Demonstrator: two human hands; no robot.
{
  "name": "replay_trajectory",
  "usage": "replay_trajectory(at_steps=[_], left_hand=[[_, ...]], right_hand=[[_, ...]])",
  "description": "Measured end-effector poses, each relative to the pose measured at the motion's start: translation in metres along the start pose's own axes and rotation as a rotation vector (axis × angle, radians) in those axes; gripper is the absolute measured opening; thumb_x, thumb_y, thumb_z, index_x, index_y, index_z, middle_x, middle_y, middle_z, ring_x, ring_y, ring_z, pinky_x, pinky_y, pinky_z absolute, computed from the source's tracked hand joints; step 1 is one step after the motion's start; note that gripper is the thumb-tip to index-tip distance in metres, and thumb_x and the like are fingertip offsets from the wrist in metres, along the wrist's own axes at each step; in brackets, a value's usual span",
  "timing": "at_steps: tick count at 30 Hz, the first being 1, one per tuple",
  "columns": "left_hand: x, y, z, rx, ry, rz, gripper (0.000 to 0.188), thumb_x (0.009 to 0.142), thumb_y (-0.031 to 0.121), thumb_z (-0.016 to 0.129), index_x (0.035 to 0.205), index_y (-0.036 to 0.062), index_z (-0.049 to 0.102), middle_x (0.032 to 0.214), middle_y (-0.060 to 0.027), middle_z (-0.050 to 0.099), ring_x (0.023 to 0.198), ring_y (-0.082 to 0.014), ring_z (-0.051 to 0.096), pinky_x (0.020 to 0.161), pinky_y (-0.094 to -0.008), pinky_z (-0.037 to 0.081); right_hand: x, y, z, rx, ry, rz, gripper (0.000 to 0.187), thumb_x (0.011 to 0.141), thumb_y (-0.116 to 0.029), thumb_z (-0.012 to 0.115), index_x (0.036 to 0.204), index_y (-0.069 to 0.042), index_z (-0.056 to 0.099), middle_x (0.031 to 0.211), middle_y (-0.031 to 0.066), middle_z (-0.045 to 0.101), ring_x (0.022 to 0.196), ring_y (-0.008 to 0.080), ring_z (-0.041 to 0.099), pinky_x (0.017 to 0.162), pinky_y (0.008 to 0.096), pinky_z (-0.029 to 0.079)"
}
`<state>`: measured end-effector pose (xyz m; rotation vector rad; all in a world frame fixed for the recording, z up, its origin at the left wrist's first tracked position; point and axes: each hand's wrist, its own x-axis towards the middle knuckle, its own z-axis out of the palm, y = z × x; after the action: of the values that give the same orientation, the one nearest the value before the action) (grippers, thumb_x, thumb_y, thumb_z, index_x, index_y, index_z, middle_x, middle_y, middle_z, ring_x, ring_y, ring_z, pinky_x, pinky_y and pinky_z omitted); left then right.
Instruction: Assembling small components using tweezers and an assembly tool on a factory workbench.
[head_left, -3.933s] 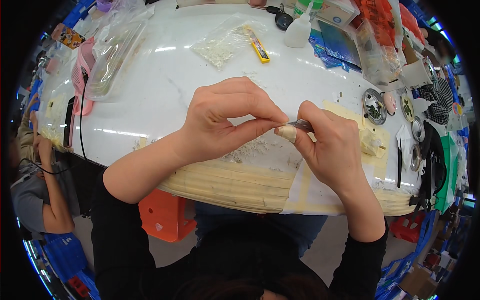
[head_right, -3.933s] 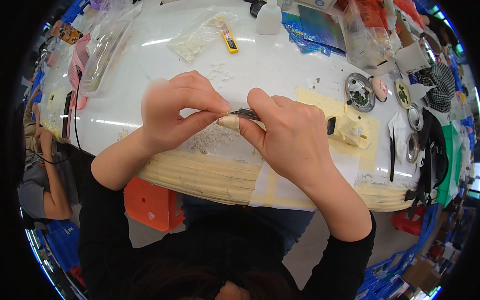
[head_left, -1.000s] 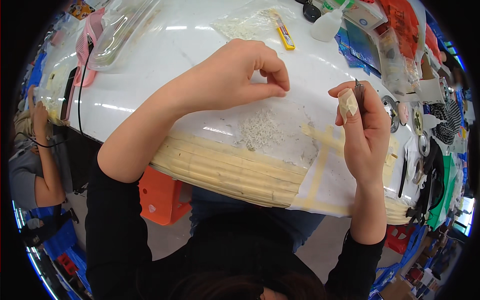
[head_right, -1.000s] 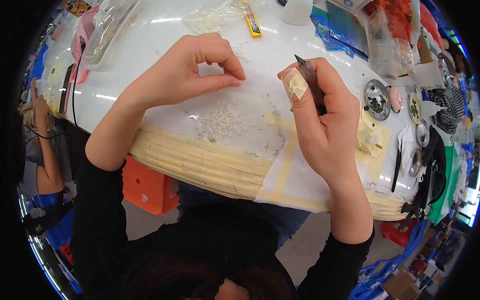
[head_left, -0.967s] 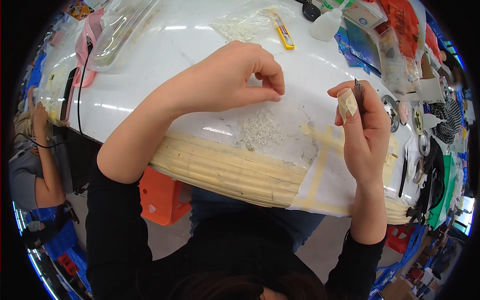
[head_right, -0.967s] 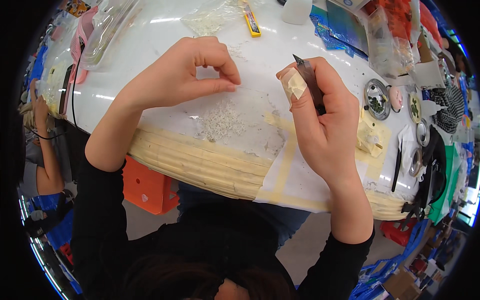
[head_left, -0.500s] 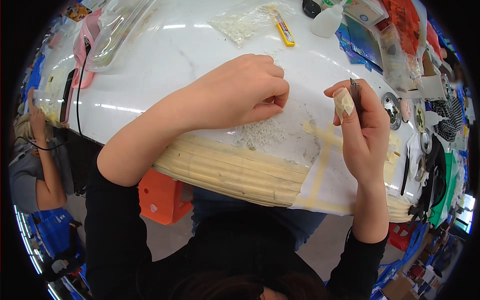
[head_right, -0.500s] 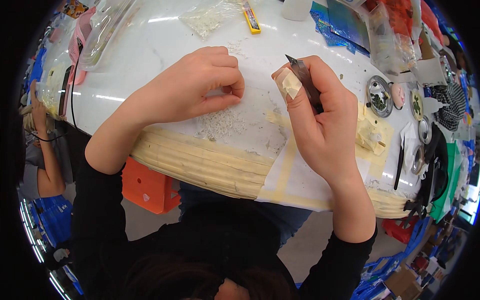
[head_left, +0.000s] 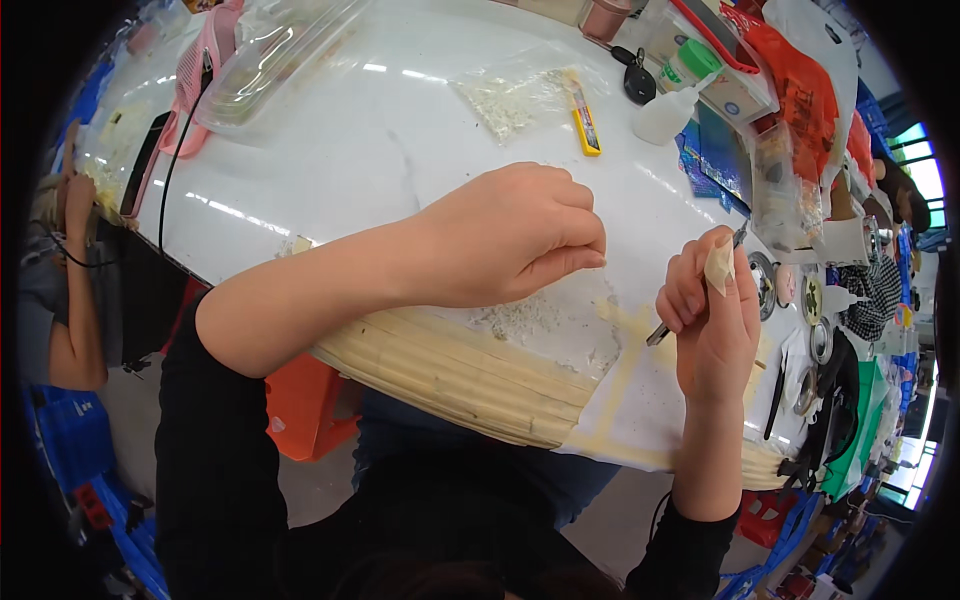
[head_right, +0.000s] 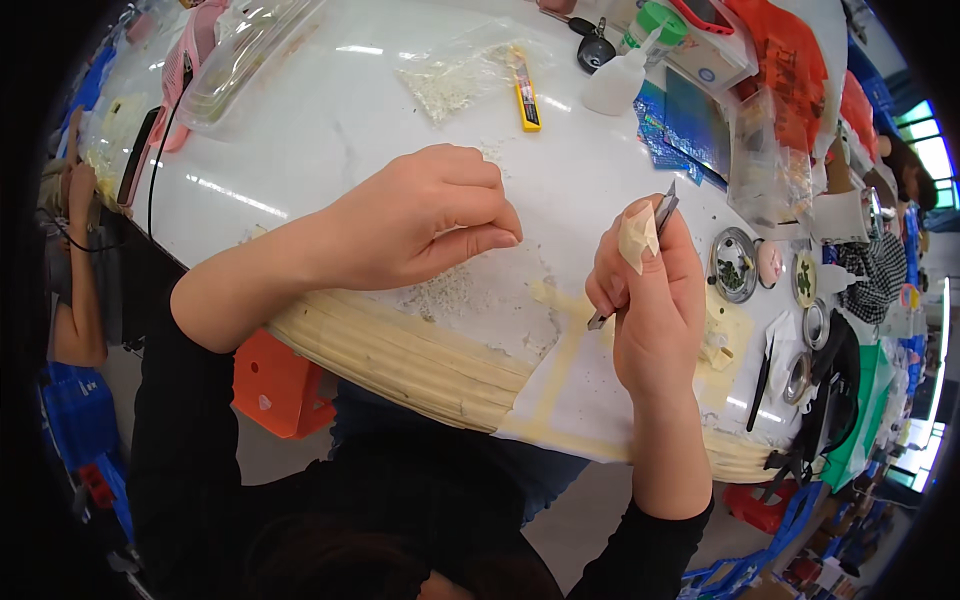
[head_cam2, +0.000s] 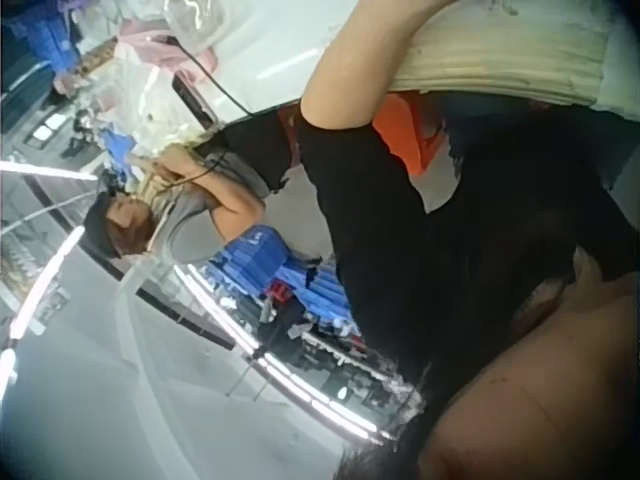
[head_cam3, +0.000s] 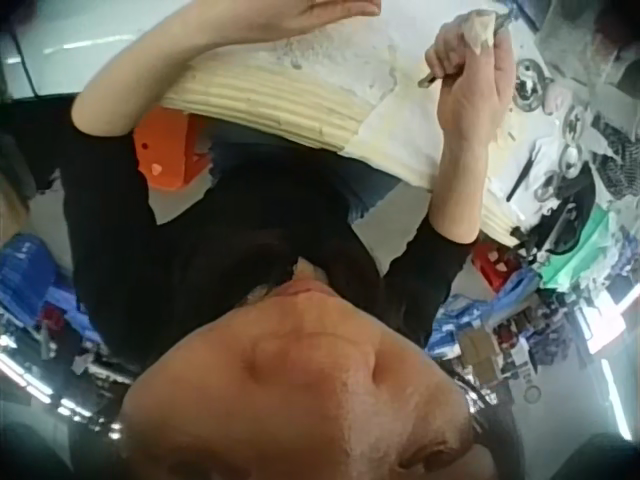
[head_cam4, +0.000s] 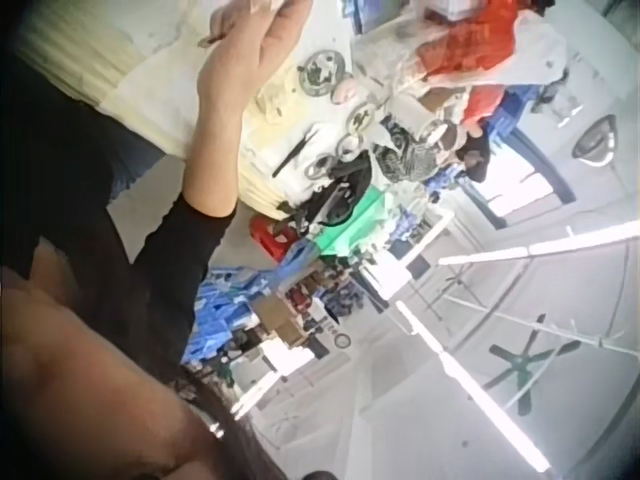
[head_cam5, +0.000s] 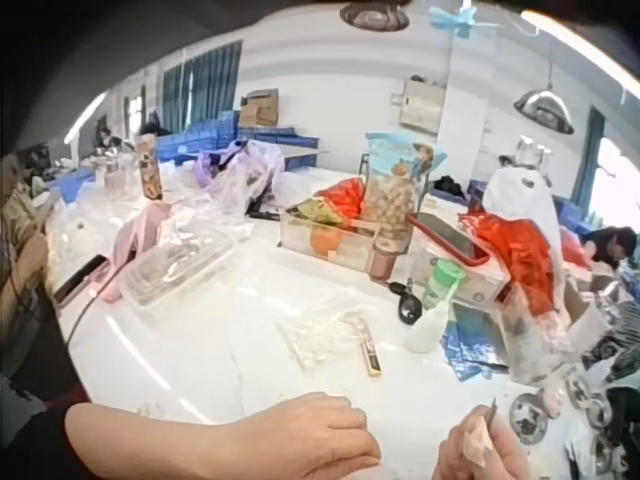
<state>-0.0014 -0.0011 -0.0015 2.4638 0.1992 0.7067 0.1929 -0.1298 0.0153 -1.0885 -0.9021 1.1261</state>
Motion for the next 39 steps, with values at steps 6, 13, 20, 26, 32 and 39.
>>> replay_trajectory(at_steps=[6, 13, 20, 26, 32, 39], left_hand=[[0.001, 0.02, -0.011, -0.453, 0.073, -0.135, 0.02, 0.096, 0.021, 0.059, 0.091, 0.0027, 0.067, 0.087, -0.0073, 0.065, 0.085, -0.0204, 0.06, 0.077, -0.0317, 0.048], [-0.003, 0.131, 0.003, -1.913, -0.166, -0.043, 0.069, 0.1, 0.051, 0.026, 0.11, -0.0045, 0.065, 0.103, -0.014, 0.066, 0.095, -0.0225, 0.06, 0.084, -0.0321, 0.045], [-0.013, 0.173, 0.064, -2.397, -0.204, 0.212, 0.118, 0.083, 0.078, -0.014, 0.117, -0.0047, 0.062, 0.113, -0.0136, 0.065, 0.086, -0.0201, 0.053, 0.08, -0.0262, 0.036], [-0.003, 0.198, 0.071, -2.341, 0.082, 0.192, 0.118, 0.082, 0.079, -0.014, 0.108, -0.0064, 0.064, 0.102, -0.0138, 0.066, 0.073, -0.0178, 0.046, 0.072, -0.0253, 0.037], [-0.013, 0.19, 0.082, -2.55, -0.222, 0.23, 0.119, 0.081, 0.08, -0.014, 0.114, -0.0068, 0.062, 0.109, -0.0137, 0.063, 0.072, -0.0167, 0.044, 0.069, -0.025, 0.037], [-0.014, 0.203, 0.058, -2.402, -0.173, -0.09, 0.119, 0.081, 0.08, -0.013, 0.113, -0.007, 0.062, 0.098, -0.013, 0.065, 0.064, -0.0164, 0.043, 0.062, -0.0248, 0.036]], right_hand=[[0.001, 0.001, -0.003, 0.013, 0.001, -0.064, 0.013, 0.101, -0.021, 0.048, 0.1, -0.008, 0.049, 0.068, -0.0044, 0.038, 0.06, 0.0043, 0.031, 0.053, 0.0211, 0.029], [0.002, 0.004, -0.015, 0.026, 0.016, -0.079, 0.015, 0.1, -0.017, 0.047, 0.108, -0.005, 0.052, 0.072, -0.0041, 0.04, 0.061, 0.0043, 0.034, 0.054, 0.0213, 0.031], [0.001, 0.006, -0.009, 0.033, 0.003, -0.083, 0.016, 0.1, -0.016, 0.046, 0.109, -0.004, 0.053, 0.072, -0.0041, 0.041, 0.062, 0.0043, 0.034, 0.054, 0.0211, 0.031], [-0.002, 0.006, -0.011, 0.052, -0.012, -0.087, 0.015, 0.1, -0.014, 0.046, 0.108, -0.004, 0.053, 0.072, -0.0042, 0.04, 0.061, 0.0039, 0.034, 0.054, 0.0213, 0.031], [0.0, 0.002, -0.007, 0.035, -0.019, -0.075, 0.014, 0.099, -0.012, 0.046, 0.107, -0.003, 0.054, 0.07, -0.0046, 0.041, 0.06, 0.0033, 0.033, 0.053, 0.0209, 0.03], [-0.001, 0.004, -0.006, 0.037, -0.015, -0.067, 0.013, 0.099, -0.013, 0.049, 0.106, -0.004, 0.055, 0.07, -0.0052, 0.04, 0.059, 0.0031, 0.033, 0.052, 0.0207, 0.03]])
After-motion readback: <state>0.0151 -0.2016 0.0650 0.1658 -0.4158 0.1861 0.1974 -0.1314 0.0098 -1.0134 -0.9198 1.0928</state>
